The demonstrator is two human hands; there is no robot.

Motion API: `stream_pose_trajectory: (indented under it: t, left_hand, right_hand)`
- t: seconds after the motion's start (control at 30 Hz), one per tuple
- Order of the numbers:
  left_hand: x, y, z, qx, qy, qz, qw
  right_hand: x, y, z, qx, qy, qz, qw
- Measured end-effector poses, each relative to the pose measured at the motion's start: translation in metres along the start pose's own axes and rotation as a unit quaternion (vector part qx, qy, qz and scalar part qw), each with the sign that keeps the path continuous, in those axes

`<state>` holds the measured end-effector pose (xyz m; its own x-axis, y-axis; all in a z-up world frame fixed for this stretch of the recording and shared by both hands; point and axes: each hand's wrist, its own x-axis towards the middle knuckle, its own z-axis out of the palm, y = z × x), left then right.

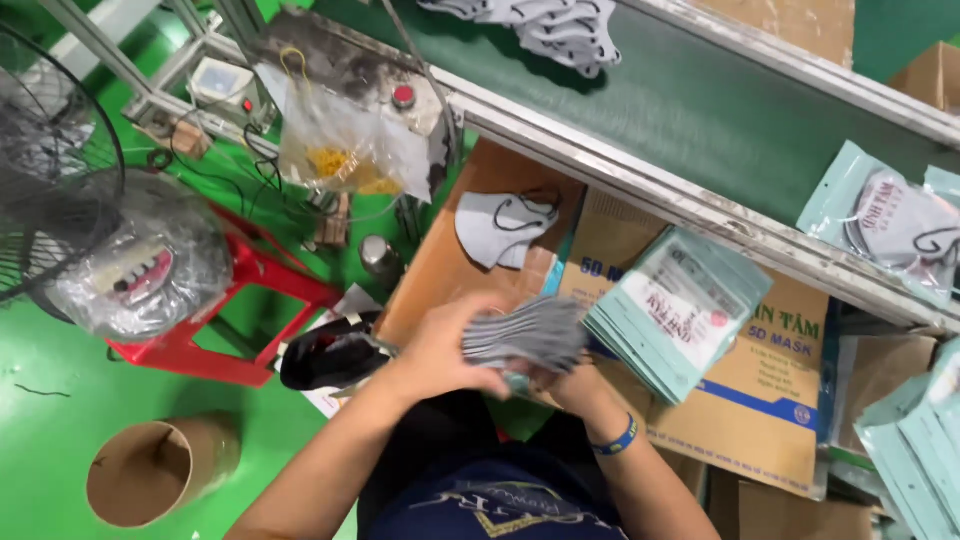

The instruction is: Packaging individual 5D face masks into plastic bags and organizing them in a factory setting.

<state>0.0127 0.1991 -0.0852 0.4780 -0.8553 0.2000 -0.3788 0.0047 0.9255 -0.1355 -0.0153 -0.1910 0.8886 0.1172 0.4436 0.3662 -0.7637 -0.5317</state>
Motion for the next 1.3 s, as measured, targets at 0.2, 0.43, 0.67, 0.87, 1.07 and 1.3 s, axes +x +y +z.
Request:
stream_pose_trajectory:
  t: [0.2, 0.43, 0.67, 0.87, 1.07, 1.3]
  left_hand:
    - [-0.017, 0.000, 0.045, -0.304, 0.014, 0.116, 0.946]
    - [0.013, -0.007, -0.005, -0.137, -0.241, -0.077, 0.958]
    - [0.084, -0.009, 0.084, 0.261, -0.349, 0.128, 0.891]
    - [0.112, -0.010, 0.189, 0.363, -0.488, 0.055, 0.792]
    - [0.122, -0.037, 0.177, 0.306, -0.465, 0.085, 0.826]
    - [0.120, 0.039, 0.056, -0.013, -0.294, 0.031, 0.955]
  right_hand:
    - [-0.015, -0.052, 0.000, 0.120, 0.128, 0.148, 0.973]
    - [-0.048, -0.038, -0.115, 0.133, 0.056, 0.273, 0.951]
    - [-0.076, 0.010, -0.129, -0.289, 0.004, 0.245, 0.925]
    - [-0.068, 0.026, -0.127, -0.314, 0.078, 0.268, 0.907]
    - [-0.028, -0.001, -0.155, -0.234, 0.171, 0.245, 0.925]
    - [-0.010, -0.055, -0.195, 0.006, 0.079, 0.437, 0.896]
